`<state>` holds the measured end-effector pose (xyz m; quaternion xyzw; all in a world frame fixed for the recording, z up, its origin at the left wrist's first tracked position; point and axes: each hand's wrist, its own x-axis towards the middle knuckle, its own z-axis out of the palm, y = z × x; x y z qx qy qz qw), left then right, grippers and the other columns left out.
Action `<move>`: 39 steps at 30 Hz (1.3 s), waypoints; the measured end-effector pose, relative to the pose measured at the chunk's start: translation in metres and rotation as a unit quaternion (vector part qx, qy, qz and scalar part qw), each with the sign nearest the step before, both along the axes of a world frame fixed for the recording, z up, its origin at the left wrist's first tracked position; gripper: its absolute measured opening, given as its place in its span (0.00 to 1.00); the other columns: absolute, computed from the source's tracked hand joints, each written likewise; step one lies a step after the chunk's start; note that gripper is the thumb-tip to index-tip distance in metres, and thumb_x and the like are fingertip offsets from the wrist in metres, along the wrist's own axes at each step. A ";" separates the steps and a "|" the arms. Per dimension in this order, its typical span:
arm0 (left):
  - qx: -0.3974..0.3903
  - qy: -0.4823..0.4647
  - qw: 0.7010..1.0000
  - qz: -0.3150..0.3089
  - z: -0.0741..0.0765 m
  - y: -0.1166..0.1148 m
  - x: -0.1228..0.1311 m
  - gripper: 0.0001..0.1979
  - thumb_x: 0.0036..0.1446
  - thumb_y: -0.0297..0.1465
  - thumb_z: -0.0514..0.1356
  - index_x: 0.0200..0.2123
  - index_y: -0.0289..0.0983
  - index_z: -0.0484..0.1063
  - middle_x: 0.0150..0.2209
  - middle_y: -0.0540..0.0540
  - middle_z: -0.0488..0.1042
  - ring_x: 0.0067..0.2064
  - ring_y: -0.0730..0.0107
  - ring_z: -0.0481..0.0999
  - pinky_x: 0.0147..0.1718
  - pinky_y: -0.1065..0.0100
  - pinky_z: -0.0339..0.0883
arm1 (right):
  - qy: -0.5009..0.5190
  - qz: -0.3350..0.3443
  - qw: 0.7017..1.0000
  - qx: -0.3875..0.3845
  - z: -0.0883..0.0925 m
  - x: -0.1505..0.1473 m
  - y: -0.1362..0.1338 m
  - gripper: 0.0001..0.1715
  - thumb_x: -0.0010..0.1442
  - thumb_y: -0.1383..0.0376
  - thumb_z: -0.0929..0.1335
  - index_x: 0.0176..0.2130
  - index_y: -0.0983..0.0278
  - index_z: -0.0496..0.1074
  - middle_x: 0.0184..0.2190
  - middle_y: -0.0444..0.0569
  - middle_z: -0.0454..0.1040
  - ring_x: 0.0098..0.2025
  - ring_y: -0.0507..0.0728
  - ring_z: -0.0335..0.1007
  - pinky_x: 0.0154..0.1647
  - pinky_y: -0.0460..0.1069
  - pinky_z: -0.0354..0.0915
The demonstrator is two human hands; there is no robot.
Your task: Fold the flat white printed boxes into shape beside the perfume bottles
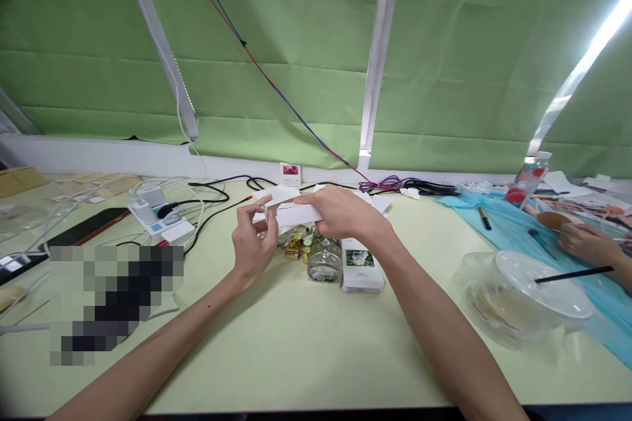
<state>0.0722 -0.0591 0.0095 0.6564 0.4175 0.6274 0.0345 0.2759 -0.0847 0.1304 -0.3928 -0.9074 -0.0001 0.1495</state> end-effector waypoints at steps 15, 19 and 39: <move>0.073 0.078 0.994 -0.001 -0.003 0.004 -0.003 0.18 0.70 0.29 0.54 0.60 0.42 0.69 0.57 0.39 0.76 0.55 0.60 0.79 0.39 0.66 0.81 | -0.004 -0.030 0.999 0.024 0.003 0.020 0.010 0.32 0.54 0.76 0.69 0.56 0.56 0.78 0.36 0.48 0.83 0.34 0.56 0.74 0.34 0.46 0.60; 0.054 0.094 0.994 0.009 -0.002 0.003 -0.003 0.16 0.70 0.29 0.52 0.55 0.42 0.75 0.58 0.39 0.75 0.53 0.61 0.80 0.41 0.65 0.80 | -0.014 -0.039 0.999 0.031 0.000 0.022 0.011 0.37 0.54 0.76 0.69 0.59 0.54 0.77 0.36 0.47 0.83 0.34 0.57 0.74 0.34 0.47 0.61; 0.089 0.087 0.992 -0.018 -0.003 -0.002 0.003 0.15 0.67 0.31 0.59 0.55 0.42 0.75 0.60 0.40 0.74 0.58 0.60 0.78 0.43 0.66 0.84 | -0.037 -0.066 0.996 0.053 -0.004 0.021 0.010 0.39 0.53 0.78 0.69 0.61 0.56 0.76 0.43 0.51 0.83 0.41 0.61 0.77 0.37 0.48 0.63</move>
